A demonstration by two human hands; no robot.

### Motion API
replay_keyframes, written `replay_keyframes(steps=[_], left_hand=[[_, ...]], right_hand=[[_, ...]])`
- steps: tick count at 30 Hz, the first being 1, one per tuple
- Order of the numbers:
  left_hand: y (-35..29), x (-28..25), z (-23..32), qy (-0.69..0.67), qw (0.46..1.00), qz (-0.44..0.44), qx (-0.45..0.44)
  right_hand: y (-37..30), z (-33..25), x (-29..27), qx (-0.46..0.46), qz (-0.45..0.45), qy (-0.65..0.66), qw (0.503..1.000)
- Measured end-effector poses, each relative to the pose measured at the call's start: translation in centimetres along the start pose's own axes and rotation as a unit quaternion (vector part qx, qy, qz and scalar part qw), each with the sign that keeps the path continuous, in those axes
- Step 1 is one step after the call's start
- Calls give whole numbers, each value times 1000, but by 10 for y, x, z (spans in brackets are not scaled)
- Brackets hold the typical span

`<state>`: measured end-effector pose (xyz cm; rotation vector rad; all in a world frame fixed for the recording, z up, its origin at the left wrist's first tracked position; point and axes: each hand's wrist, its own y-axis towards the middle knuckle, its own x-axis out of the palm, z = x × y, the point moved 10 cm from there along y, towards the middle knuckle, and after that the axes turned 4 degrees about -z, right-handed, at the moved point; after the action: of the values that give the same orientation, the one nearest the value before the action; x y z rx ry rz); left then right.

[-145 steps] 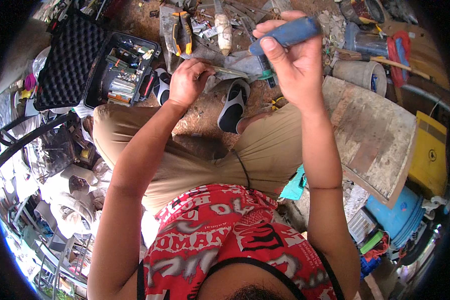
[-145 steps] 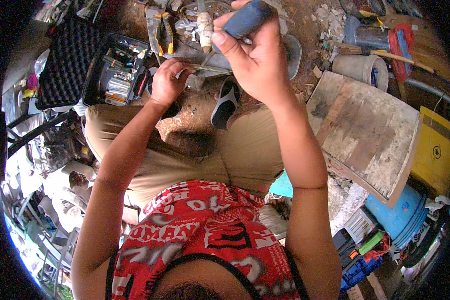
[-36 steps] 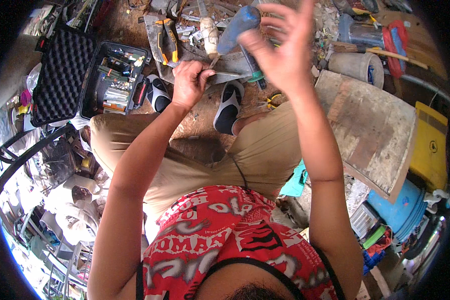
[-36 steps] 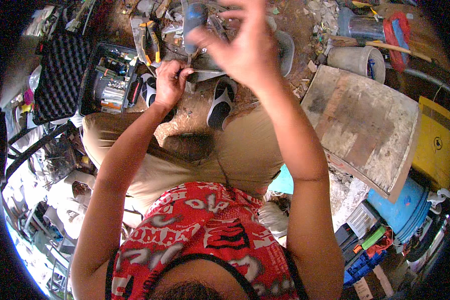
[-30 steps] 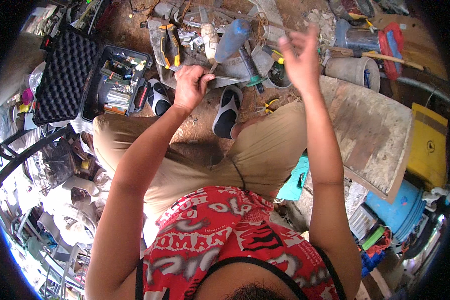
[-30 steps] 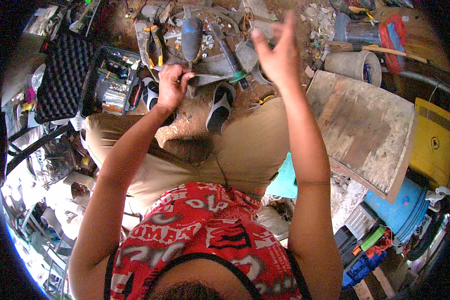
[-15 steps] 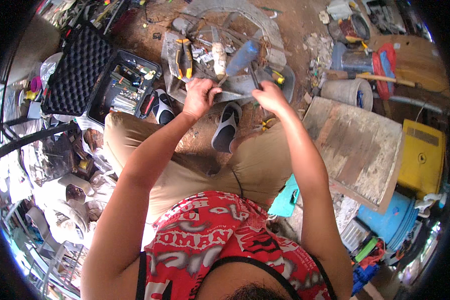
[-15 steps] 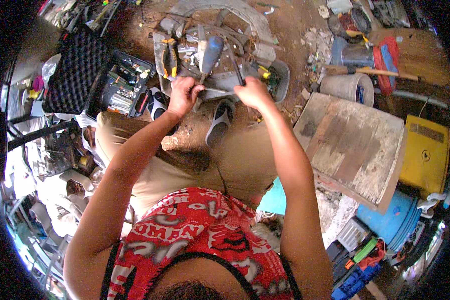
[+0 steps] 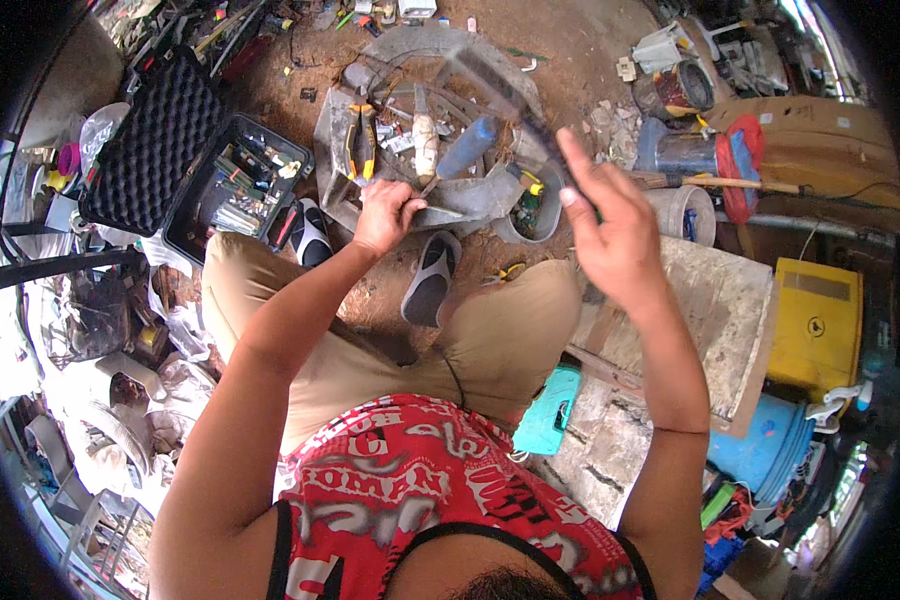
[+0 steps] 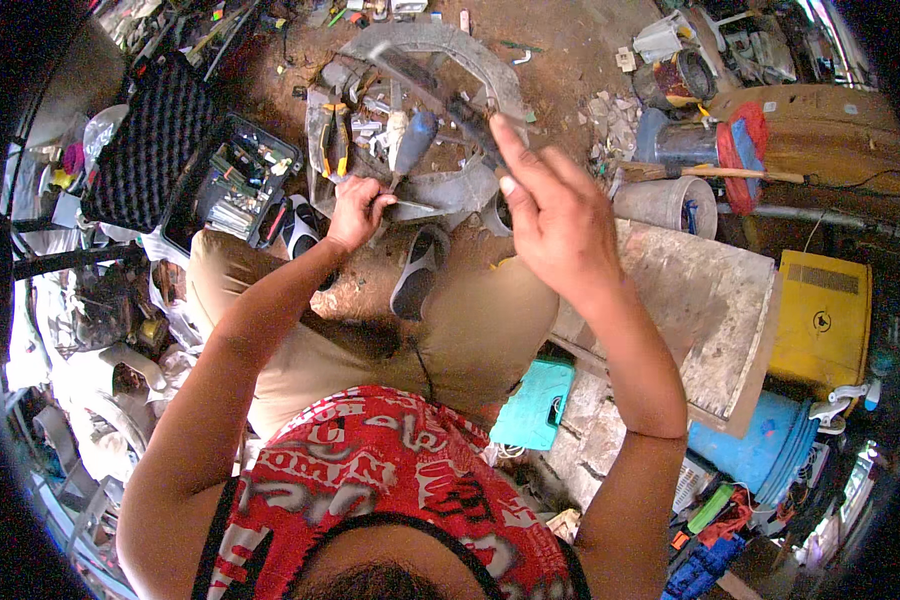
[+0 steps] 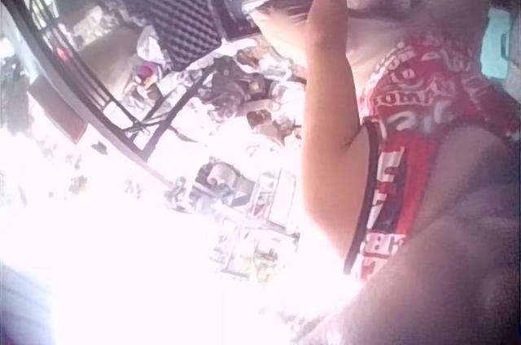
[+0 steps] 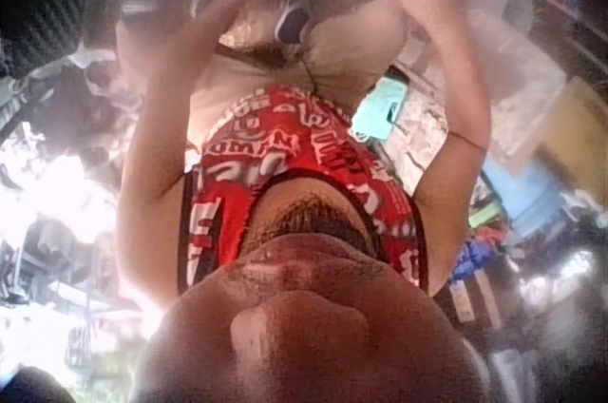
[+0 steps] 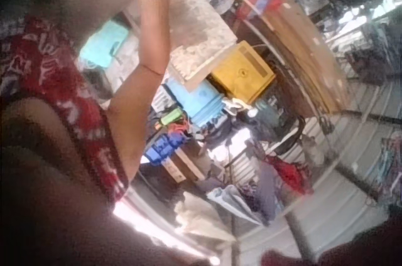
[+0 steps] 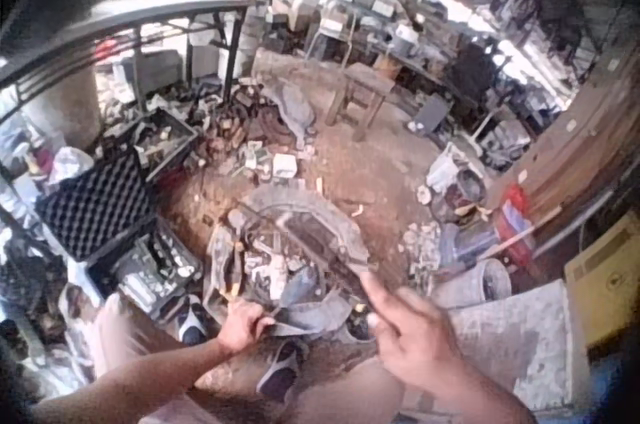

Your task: The person uses a screwdriver and pliers to disassemble or assemble small electronic components, handling a circuit board and white plastic strips. They move parts between their hands and a tool case while sitting on the ground.

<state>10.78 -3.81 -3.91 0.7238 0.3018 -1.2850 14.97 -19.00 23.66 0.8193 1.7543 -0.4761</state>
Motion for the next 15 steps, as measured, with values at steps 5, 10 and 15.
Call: replay_keyframes(steps=[5, 10, 15], left_hand=[[3, -1, 2, -4, 1000, -10, -1], [-1, -6, 0, 3, 1000, 2, 0], [2, 0, 3, -12, 1000, 4, 17]], right_hand=[[-6, 1, 17, 12, -33, -13, 999], [-3, -14, -62, -97, 188, -23, 977], [-18, -7, -45, -65, 211, 44, 974]])
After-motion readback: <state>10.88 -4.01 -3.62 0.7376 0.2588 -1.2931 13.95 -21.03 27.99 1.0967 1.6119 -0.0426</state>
